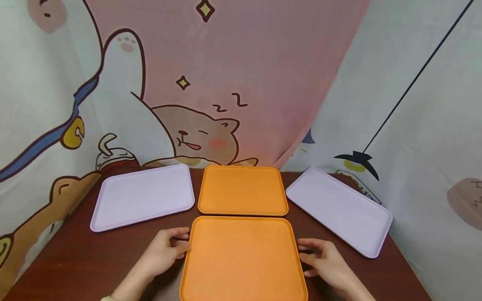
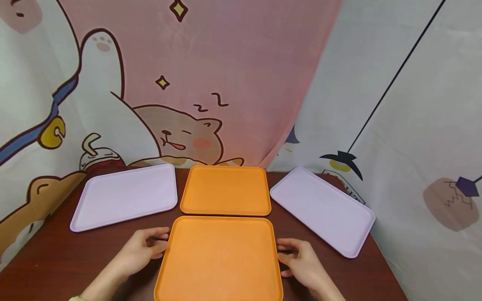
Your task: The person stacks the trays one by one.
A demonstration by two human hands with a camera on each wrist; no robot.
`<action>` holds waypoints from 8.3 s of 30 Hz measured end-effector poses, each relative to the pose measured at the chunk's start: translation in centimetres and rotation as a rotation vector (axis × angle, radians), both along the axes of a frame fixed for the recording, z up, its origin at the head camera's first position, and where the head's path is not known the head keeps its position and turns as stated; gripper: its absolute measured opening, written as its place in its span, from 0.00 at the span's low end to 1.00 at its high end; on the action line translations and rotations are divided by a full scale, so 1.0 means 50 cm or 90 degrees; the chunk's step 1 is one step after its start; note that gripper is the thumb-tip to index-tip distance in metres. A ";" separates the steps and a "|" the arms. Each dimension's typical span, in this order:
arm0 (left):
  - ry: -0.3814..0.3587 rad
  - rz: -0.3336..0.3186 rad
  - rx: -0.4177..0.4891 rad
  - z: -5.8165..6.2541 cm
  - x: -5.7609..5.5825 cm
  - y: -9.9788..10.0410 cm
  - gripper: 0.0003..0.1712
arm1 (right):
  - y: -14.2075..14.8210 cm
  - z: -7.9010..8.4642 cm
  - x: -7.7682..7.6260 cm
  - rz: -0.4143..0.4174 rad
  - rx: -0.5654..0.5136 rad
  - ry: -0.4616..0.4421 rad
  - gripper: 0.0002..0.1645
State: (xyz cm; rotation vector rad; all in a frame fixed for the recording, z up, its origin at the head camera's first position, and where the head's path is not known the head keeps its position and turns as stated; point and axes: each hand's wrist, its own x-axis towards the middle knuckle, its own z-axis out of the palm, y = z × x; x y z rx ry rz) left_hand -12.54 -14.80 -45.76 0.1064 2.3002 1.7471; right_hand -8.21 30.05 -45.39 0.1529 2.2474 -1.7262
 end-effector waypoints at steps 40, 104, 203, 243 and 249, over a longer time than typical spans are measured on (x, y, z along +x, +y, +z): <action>-0.022 -0.008 -0.117 0.057 -0.311 0.060 0.29 | -0.015 0.045 -0.306 0.009 0.060 0.067 0.26; -0.118 0.042 0.075 0.064 -0.308 0.049 0.30 | 0.003 0.043 -0.304 -0.024 -0.021 -0.002 0.28; -0.039 -0.017 0.133 0.094 -0.070 -0.001 0.34 | 0.020 0.090 -0.059 0.031 -0.174 0.033 0.36; -0.087 -0.026 0.153 0.025 0.006 -0.022 0.38 | 0.016 0.033 0.011 0.058 -0.158 -0.007 0.38; -0.094 -0.030 0.154 0.020 0.016 -0.023 0.38 | 0.017 0.023 0.022 0.051 -0.156 -0.017 0.38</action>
